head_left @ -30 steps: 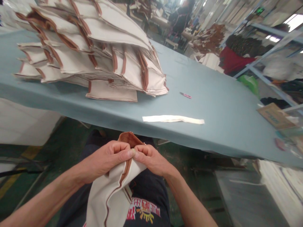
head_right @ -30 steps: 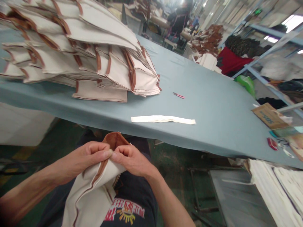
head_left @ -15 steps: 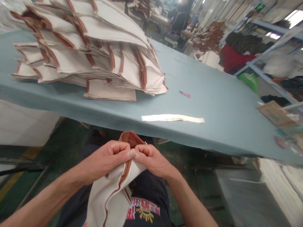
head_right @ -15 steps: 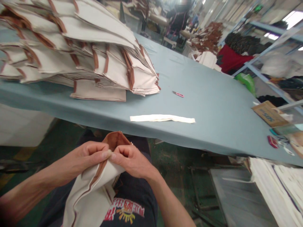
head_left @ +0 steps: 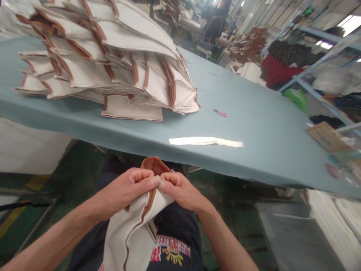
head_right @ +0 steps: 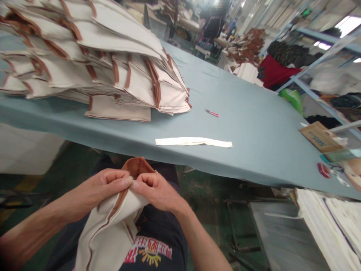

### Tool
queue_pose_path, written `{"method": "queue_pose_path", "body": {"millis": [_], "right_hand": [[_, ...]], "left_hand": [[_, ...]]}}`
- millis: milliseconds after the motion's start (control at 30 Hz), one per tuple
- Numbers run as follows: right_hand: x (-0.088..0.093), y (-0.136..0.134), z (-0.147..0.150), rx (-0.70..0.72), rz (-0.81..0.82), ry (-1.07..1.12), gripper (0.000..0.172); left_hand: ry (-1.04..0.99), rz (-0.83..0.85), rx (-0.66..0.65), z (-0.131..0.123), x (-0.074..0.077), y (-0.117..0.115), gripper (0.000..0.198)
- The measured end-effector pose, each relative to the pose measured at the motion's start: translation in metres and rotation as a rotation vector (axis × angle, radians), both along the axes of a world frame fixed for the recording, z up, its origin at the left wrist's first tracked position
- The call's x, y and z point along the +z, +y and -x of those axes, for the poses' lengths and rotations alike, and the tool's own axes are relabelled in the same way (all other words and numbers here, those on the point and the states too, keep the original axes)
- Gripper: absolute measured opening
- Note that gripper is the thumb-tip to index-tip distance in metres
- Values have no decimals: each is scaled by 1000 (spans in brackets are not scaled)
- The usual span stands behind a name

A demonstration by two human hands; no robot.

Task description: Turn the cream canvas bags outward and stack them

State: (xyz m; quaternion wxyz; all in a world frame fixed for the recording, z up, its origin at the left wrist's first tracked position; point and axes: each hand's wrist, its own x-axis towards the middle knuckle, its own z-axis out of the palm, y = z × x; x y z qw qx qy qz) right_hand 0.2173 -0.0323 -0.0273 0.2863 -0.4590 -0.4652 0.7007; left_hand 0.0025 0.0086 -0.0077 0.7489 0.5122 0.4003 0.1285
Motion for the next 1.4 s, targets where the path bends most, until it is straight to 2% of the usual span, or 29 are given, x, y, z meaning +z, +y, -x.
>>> {"method": "queue_pose_path", "body": {"millis": [667,1067,1400], "right_hand": [[-6,-2,0,-34,19,-6,79],[-12,-2,0,-53,24,1,78],[-18,-5,1,-80,24,-9,83]], "left_hand": [[-4,166,108,1,-15,-3,82],[-91,270,183,-4,-27,-8,79],[-115,328,225,-6,-30,-8,78]]}}
